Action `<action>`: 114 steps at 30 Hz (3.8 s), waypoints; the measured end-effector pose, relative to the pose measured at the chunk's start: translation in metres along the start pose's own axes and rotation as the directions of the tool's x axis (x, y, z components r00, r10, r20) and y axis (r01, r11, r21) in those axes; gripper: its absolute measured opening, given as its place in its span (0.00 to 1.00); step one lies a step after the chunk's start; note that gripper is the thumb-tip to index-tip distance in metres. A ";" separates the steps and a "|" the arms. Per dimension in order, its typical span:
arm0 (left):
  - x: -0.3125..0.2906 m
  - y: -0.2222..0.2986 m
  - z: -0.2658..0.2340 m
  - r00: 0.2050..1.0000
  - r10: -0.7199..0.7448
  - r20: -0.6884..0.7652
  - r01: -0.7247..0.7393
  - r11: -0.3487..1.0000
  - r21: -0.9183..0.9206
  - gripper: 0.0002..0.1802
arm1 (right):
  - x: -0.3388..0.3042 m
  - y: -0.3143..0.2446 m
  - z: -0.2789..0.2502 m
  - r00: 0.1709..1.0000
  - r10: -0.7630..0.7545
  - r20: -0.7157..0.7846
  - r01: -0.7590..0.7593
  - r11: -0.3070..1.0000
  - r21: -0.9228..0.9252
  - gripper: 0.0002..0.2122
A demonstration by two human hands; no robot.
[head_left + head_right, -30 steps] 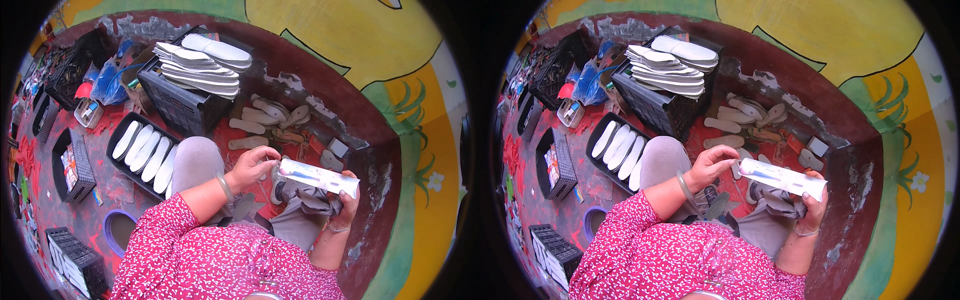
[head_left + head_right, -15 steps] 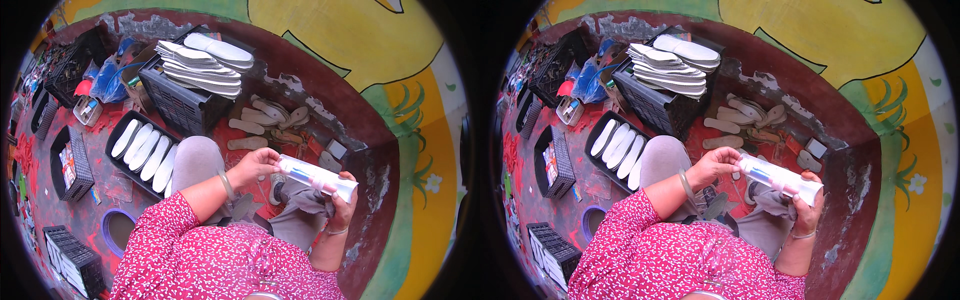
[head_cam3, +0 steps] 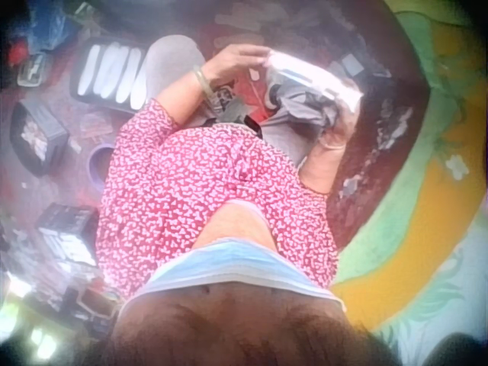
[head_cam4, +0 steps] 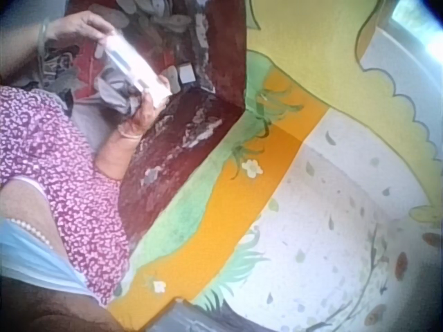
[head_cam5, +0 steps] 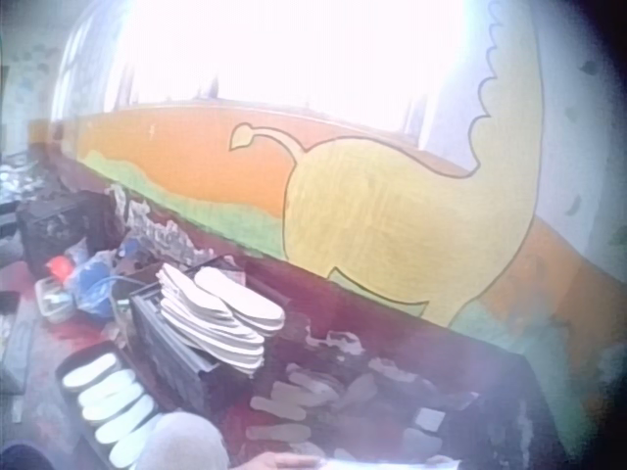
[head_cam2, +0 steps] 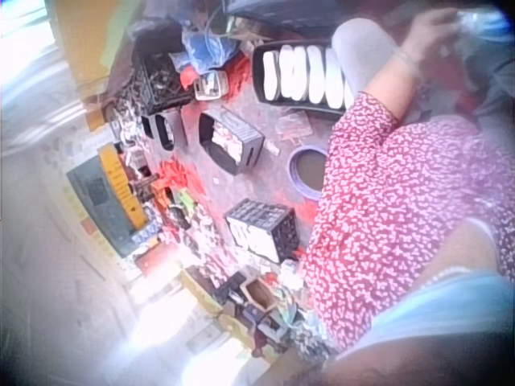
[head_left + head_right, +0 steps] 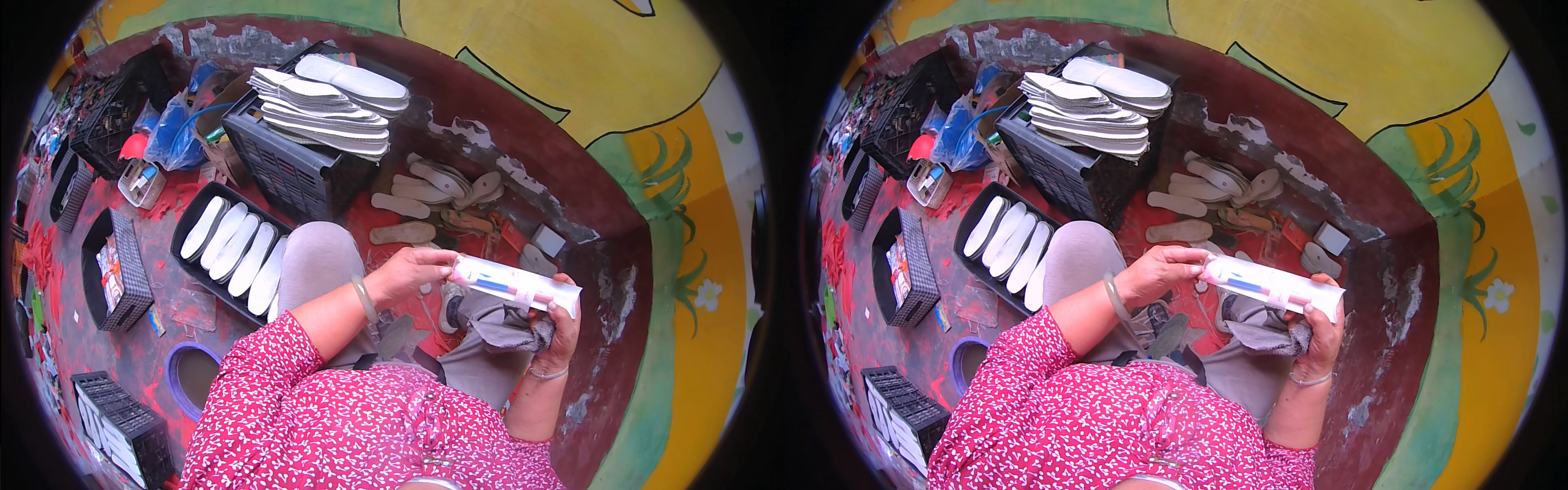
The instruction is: The person examines shoe insoles by hand, stacks them into a plastic crate, and handles a small plastic package containing a white item.
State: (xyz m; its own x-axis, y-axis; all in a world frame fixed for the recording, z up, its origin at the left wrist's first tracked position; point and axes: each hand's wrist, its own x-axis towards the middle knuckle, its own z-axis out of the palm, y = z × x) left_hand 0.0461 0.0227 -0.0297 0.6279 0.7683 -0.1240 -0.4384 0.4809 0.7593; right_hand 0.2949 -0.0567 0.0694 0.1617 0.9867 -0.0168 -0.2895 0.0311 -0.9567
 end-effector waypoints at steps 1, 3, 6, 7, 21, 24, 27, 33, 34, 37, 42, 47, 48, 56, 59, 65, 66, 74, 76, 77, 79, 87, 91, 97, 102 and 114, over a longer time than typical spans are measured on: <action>0.000 0.001 0.001 1.000 -0.019 -0.011 0.020 1.000 0.013 0.18 | 0.001 0.002 -0.001 1.000 0.008 0.003 -0.008 1.000 0.011 0.22; 0.001 -0.001 -0.001 0.998 -0.036 -0.047 0.035 0.999 -0.025 0.17 | 0.000 0.007 0.003 1.000 0.010 -0.023 -0.008 0.998 0.061 0.22; -0.001 0.003 -0.003 0.999 -0.035 -0.017 0.034 0.997 -0.067 0.17 | 0.001 0.008 0.002 0.999 0.037 -0.035 -0.033 0.993 0.110 0.22; -0.002 0.006 -0.002 0.999 -0.031 0.010 0.032 0.996 -0.080 0.17 | 0.001 0.007 0.000 0.998 0.049 -0.038 -0.044 0.992 0.121 0.22; -0.003 0.013 -0.002 0.986 -0.161 0.053 0.164 0.985 -0.050 0.19 | -0.003 -0.008 0.009 0.997 0.044 0.062 -0.046 0.998 0.034 0.21; -0.001 0.005 -0.006 0.988 -0.149 0.036 0.151 0.988 -0.027 0.16 | -0.005 -0.013 0.014 0.996 0.042 0.078 -0.038 0.998 -0.056 0.22; -0.001 0.000 -0.002 0.982 -0.181 -0.054 0.177 0.982 -0.067 0.10 | -0.005 -0.016 0.020 0.994 0.056 0.092 -0.043 0.990 -0.133 0.22; -0.002 -0.007 -0.002 0.985 0.039 -0.169 -0.043 0.999 -0.023 0.06 | -0.005 -0.007 0.016 0.993 0.073 0.090 -0.064 0.993 -0.098 0.21; -0.001 -0.011 -0.005 0.977 0.103 -0.187 -0.102 0.995 0.018 0.05 | -0.005 -0.006 0.014 0.994 0.074 0.077 -0.069 0.995 -0.075 0.21; -0.001 -0.005 -0.007 0.964 0.163 -0.211 -0.166 0.986 0.005 0.03 | -0.005 -0.008 0.004 0.996 0.078 0.046 -0.078 0.997 -0.006 0.20; 0.001 0.006 -0.016 0.966 0.132 -0.224 -0.164 0.978 -0.131 0.03 | -0.006 -0.014 -0.019 0.998 0.047 -0.047 -0.043 0.996 0.083 0.21; -0.004 0.017 -0.015 0.977 0.158 -0.141 -0.192 0.943 -0.272 0.04 | -0.008 -0.014 -0.044 0.997 0.035 -0.073 -0.022 0.986 0.167 0.21; -0.005 0.019 -0.014 0.972 0.174 -0.158 -0.214 0.932 -0.291 0.04 | -0.008 -0.010 -0.036 0.969 0.004 -0.247 0.057 0.970 0.237 0.22; -0.002 0.029 -0.021 0.898 0.361 -0.251 -0.437 0.796 -0.420 0.04 | 0.000 -0.015 -0.041 0.974 -0.114 -0.195 0.137 0.985 0.108 0.19; -0.001 0.029 -0.013 0.904 0.398 -0.155 -0.425 0.794 -0.434 0.04 | 0.013 0.022 -0.011 1.000 -0.028 -0.011 0.029 0.998 0.059 0.20; 0.000 0.015 -0.014 0.898 0.440 0.026 -0.411 0.857 -0.310 0.03 | 0.029 0.058 0.049 0.992 0.114 0.063 -0.128 0.942 0.311 0.17; -0.001 0.016 -0.012 0.899 0.436 0.041 -0.412 0.874 -0.259 0.03 | 0.031 0.063 0.048 0.993 0.106 0.061 -0.118 0.958 0.262 0.13; -0.005 0.017 0.002 0.933 0.323 0.161 -0.307 0.944 -0.119 0.19 | 0.043 0.099 0.022 0.942 0.307 -0.135 -0.191 0.822 0.536 0.07; -0.003 0.015 0.004 0.917 0.335 0.219 -0.312 0.941 -0.131 0.32 | 0.046 0.106 0.015 0.921 0.386 -0.055 -0.278 0.750 0.600 0.07; 0.000 0.013 0.005 0.915 0.341 0.217 -0.329 0.940 -0.088 0.32 | 0.047 0.109 0.013 0.913 0.407 -0.022 -0.321 0.751 0.577 0.06; 0.006 0.009 0.010 0.910 0.353 0.220 -0.361 0.933 -0.003 0.34 | 0.048 0.110 0.015 0.895 0.445 0.039 -0.397 0.752 0.526 0.06; 0.012 0.002 0.007 0.958 0.270 -0.095 -0.259 0.959 0.117 0.12 | 0.043 0.108 0.031 0.952 0.298 -0.072 -0.219 0.825 0.521 0.10; 0.013 0.013 0.012 0.970 0.067 -0.233 -0.118 0.970 -0.212 0.16 | 0.043 0.106 0.029 0.983 0.163 -0.088 -0.113 0.904 0.412 0.11; 0.014 0.010 0.004 0.985 -0.013 -0.173 -0.045 0.943 -0.329 0.15 | 0.041 0.106 0.033 0.973 0.180 -0.146 -0.113 0.920 0.376 0.08; 0.015 0.008 0.003 0.991 -0.027 -0.135 -0.022 0.937 -0.349 0.15 | 0.043 0.113 0.027 0.952 0.256 -0.166 -0.162 0.886 0.435 0.07; 0.012 0.019 0.005 0.985 -0.103 -0.137 0.068 0.968 -0.241 0.21 | 0.044 0.112 0.022 0.975 0.150 -0.162 -0.080 0.924 0.374 0.09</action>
State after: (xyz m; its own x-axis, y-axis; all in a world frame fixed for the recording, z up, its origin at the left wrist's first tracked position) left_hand 0.0485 0.0392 -0.0136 0.5759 0.7653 -0.2876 -0.5369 0.6193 0.5729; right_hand 0.2491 -0.0062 -0.0317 0.2674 0.9410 -0.2076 -0.6333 0.0092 -0.7738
